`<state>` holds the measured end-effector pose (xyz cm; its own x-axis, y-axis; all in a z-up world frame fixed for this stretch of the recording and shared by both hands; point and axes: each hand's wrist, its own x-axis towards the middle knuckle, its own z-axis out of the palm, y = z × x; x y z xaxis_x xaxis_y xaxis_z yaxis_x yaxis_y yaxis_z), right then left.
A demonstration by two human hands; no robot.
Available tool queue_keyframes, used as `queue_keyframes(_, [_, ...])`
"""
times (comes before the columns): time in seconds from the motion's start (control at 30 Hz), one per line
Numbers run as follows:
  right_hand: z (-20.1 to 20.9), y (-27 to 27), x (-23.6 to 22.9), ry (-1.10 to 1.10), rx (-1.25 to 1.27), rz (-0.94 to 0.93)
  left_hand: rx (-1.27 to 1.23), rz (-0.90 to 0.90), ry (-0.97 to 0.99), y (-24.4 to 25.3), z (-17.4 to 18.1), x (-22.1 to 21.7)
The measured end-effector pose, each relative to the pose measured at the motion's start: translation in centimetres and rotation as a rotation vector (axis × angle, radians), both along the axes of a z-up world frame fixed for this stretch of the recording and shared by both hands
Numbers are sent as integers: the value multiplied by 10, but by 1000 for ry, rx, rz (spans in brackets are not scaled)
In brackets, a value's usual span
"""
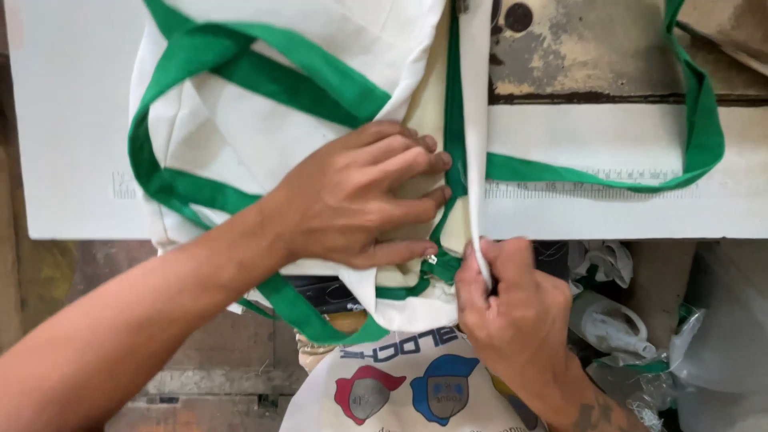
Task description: Sewing a zipper and straps onto a white and green tote bag using an industrial sewing machine.
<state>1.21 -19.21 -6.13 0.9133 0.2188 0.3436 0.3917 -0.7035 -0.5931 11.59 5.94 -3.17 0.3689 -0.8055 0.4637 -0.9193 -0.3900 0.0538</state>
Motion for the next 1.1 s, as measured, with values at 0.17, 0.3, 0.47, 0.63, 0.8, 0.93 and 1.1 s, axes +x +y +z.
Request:
queue_keyframes(0.17, [9,-1,9,-99,-434,98,-42,7,80,-2,8,-2])
queue_keyframes(0.3, [13,-10,11,30,-390,112,-54,29,124,-2,10,-3])
queue_keyframes(0.47, [3,-19,10,328,-207,36,83,24,182,0,22,12])
queue_keyframes(0.63, [12,-11,14,156,-389,75,117,19,25,1,19,14])
queue_keyframes(0.8, [30,-2,24,157,-615,132,91,59,28,3,8,3])
queue_keyframes(0.93, [65,-23,58,320,-500,251,51,93,95,0,2,-2])
queue_keyframes(1.1, [40,-50,133,-227,-290,369,54,105,174,-1,0,-1])
